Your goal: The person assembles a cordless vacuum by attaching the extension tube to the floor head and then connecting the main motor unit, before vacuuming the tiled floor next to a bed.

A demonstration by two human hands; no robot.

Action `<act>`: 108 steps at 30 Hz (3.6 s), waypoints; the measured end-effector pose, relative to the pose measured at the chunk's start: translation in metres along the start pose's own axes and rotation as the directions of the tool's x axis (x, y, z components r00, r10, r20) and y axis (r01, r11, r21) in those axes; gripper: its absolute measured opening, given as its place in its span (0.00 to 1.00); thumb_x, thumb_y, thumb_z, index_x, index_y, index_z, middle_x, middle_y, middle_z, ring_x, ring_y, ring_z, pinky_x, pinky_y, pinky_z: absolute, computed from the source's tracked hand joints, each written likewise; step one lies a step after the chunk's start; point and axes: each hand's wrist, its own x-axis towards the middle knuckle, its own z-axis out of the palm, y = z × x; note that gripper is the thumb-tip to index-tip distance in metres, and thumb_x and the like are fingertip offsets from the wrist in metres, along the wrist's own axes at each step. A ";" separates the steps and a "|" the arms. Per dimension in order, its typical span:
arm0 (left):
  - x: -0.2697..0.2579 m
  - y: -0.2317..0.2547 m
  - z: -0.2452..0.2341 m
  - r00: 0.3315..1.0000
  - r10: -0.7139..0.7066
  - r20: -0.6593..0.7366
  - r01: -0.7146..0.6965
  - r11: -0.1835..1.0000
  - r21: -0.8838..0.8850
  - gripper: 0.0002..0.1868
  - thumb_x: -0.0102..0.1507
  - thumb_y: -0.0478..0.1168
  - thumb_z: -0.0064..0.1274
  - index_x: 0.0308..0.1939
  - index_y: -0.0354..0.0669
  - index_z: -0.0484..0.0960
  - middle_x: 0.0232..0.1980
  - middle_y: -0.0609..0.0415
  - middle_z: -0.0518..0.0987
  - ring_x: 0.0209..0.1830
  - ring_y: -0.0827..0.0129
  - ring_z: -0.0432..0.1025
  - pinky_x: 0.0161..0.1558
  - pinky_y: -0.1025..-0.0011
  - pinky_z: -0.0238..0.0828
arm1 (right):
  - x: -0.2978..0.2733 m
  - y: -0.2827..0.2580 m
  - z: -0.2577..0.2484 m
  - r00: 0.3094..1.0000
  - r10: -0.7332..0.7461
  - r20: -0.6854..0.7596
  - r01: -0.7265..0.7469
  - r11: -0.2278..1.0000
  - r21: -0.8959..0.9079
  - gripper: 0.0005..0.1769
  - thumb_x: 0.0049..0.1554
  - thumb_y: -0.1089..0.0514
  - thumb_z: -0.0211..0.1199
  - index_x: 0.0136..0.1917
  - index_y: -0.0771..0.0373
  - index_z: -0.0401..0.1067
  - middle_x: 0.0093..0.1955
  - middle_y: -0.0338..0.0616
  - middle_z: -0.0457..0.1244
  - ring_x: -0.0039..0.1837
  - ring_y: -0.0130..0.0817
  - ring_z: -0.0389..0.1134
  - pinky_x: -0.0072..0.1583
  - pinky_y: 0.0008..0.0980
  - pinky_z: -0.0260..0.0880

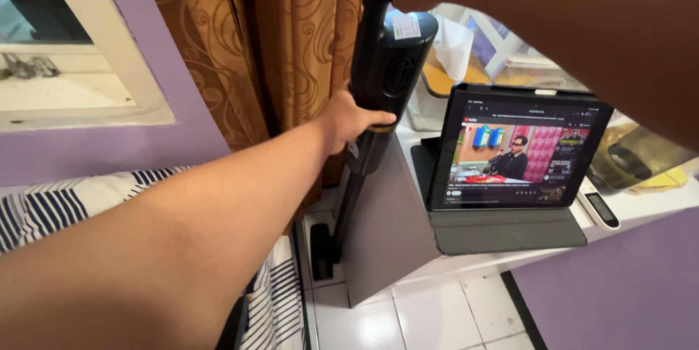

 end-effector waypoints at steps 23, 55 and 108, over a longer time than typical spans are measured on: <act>0.029 0.001 -0.028 0.998 0.033 0.044 -0.031 0.998 -0.053 0.39 0.48 0.33 0.70 0.62 0.37 0.69 0.56 0.45 0.81 0.54 0.60 0.79 0.54 0.63 0.80 | 0.037 0.014 0.008 0.994 0.005 -0.107 0.010 0.990 0.142 0.24 0.52 0.73 0.63 0.61 0.59 0.72 0.40 0.51 0.69 0.40 0.43 0.73 0.38 0.40 0.72; 0.040 0.015 -0.033 0.971 -0.232 0.062 0.229 0.972 0.041 0.42 0.54 0.36 0.68 0.69 0.39 0.66 0.71 0.46 0.73 0.73 0.50 0.65 0.67 0.39 0.63 | 0.075 0.030 0.009 0.978 -0.196 -0.066 0.201 0.976 0.084 0.20 0.48 0.73 0.65 0.55 0.62 0.74 0.39 0.51 0.68 0.40 0.43 0.72 0.38 0.41 0.71; -0.111 0.022 0.032 0.959 -0.269 -0.090 0.272 0.962 0.024 0.43 0.54 0.38 0.65 0.71 0.58 0.63 0.69 0.54 0.74 0.71 0.53 0.66 0.58 0.40 0.68 | -0.089 -0.048 -0.049 0.940 -0.308 -0.144 0.297 0.950 -0.093 0.27 0.43 0.70 0.63 0.56 0.56 0.80 0.39 0.52 0.70 0.41 0.47 0.72 0.42 0.43 0.73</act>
